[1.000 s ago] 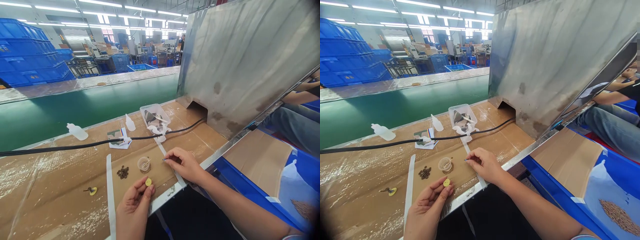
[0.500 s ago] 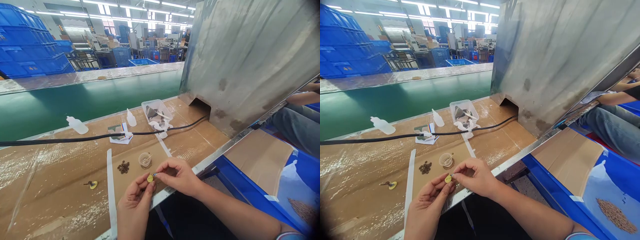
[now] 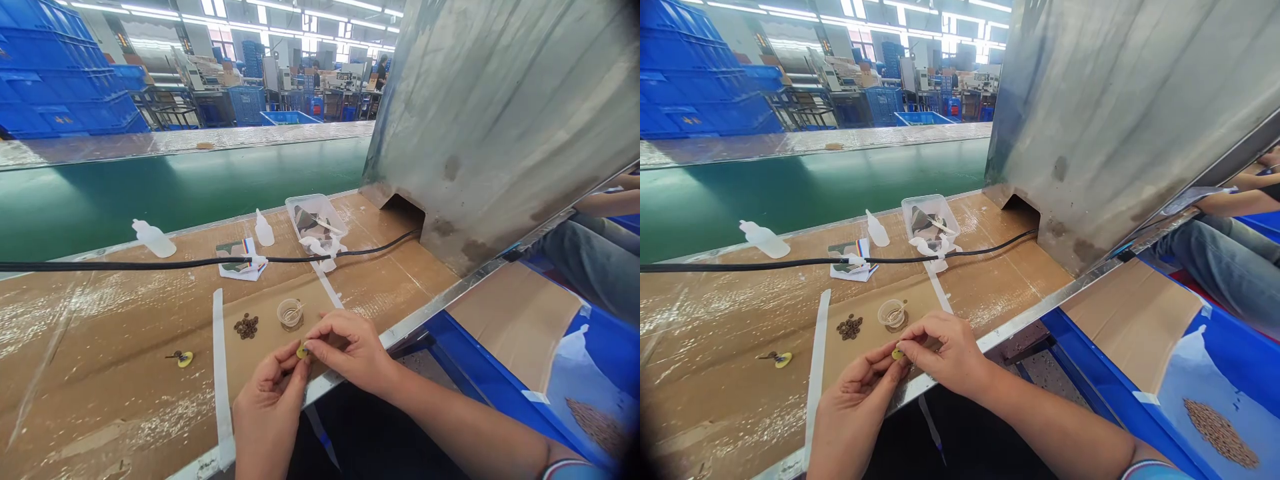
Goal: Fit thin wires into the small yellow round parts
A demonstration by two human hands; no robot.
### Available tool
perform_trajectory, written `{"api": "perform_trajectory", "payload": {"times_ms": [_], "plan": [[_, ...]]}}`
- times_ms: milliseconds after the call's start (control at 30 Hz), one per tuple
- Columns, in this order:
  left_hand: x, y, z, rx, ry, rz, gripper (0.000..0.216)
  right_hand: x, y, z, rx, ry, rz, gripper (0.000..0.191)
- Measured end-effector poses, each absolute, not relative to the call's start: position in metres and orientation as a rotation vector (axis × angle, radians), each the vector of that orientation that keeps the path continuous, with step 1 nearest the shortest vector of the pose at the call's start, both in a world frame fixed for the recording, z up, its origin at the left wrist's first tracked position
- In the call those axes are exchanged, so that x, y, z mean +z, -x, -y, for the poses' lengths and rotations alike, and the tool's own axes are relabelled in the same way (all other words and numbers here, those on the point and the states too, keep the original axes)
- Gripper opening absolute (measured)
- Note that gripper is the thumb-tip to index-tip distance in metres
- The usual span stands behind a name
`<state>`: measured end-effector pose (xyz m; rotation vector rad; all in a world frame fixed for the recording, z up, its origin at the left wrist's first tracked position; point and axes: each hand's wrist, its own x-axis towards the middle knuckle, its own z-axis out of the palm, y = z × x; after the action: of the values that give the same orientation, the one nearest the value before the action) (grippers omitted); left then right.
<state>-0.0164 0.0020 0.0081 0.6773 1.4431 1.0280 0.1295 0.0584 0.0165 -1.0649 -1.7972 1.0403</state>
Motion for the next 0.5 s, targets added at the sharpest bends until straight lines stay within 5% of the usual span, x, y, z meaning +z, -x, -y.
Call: {"api": "perform_trajectory", "payload": {"times_ms": [500], "plan": [[0.0117,0.0133,-0.0025,1.03,-0.706,-1.478,0.049,0.0205,-0.1258,-0.0601,1.105,1.158,1.744,0.009]]}}
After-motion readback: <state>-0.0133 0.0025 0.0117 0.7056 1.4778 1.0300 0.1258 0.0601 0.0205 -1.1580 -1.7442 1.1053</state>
